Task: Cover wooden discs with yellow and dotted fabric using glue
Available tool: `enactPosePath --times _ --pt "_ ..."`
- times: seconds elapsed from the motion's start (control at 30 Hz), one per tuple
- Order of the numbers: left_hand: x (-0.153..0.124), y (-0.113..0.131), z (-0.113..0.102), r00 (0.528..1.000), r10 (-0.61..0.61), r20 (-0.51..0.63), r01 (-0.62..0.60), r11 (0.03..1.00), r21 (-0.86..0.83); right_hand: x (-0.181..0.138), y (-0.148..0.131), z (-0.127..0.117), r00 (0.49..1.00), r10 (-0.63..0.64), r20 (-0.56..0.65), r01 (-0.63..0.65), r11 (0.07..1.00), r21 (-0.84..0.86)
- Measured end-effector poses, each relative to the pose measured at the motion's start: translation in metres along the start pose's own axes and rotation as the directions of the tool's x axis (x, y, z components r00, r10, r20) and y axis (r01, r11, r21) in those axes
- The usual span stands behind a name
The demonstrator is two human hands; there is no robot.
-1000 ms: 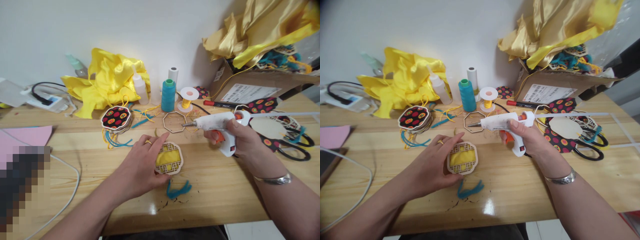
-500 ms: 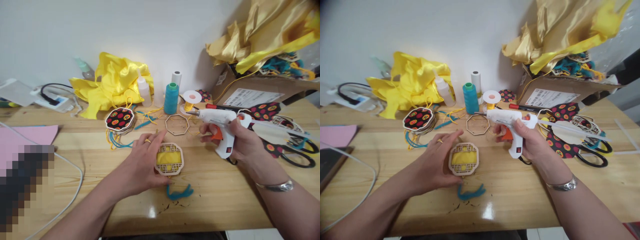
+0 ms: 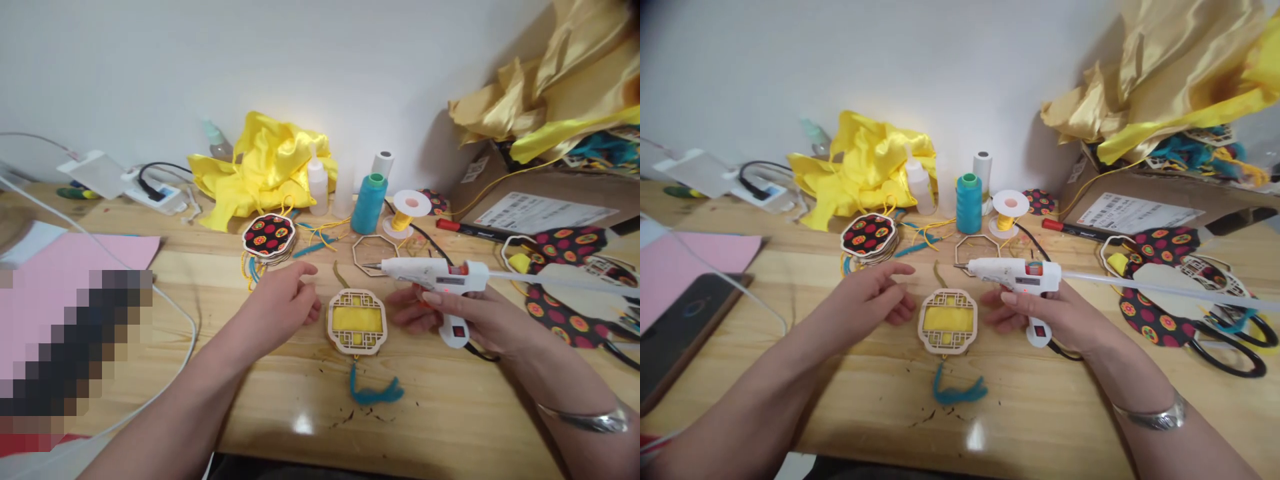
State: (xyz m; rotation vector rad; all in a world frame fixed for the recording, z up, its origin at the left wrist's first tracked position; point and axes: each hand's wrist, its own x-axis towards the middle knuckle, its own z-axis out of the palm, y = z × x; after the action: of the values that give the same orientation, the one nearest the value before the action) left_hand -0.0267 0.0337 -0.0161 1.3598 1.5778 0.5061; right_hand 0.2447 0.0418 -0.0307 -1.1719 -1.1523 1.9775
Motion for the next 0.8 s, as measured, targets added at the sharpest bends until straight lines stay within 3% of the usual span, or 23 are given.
enactPosePath --times 0.37,0.8 --pt "-0.001 -0.0004 0.0044 0.997 -0.043 0.058 0.048 0.994 -0.096 0.0011 0.0061 0.0014 0.996 -0.017 0.084 0.02 0.999 -0.029" --pt "-0.0003 -0.0032 0.0068 0.999 -0.03 0.028 0.032 0.997 -0.075 0.0005 0.0043 0.0026 0.989 -0.08 0.126 0.087 0.995 -0.046"
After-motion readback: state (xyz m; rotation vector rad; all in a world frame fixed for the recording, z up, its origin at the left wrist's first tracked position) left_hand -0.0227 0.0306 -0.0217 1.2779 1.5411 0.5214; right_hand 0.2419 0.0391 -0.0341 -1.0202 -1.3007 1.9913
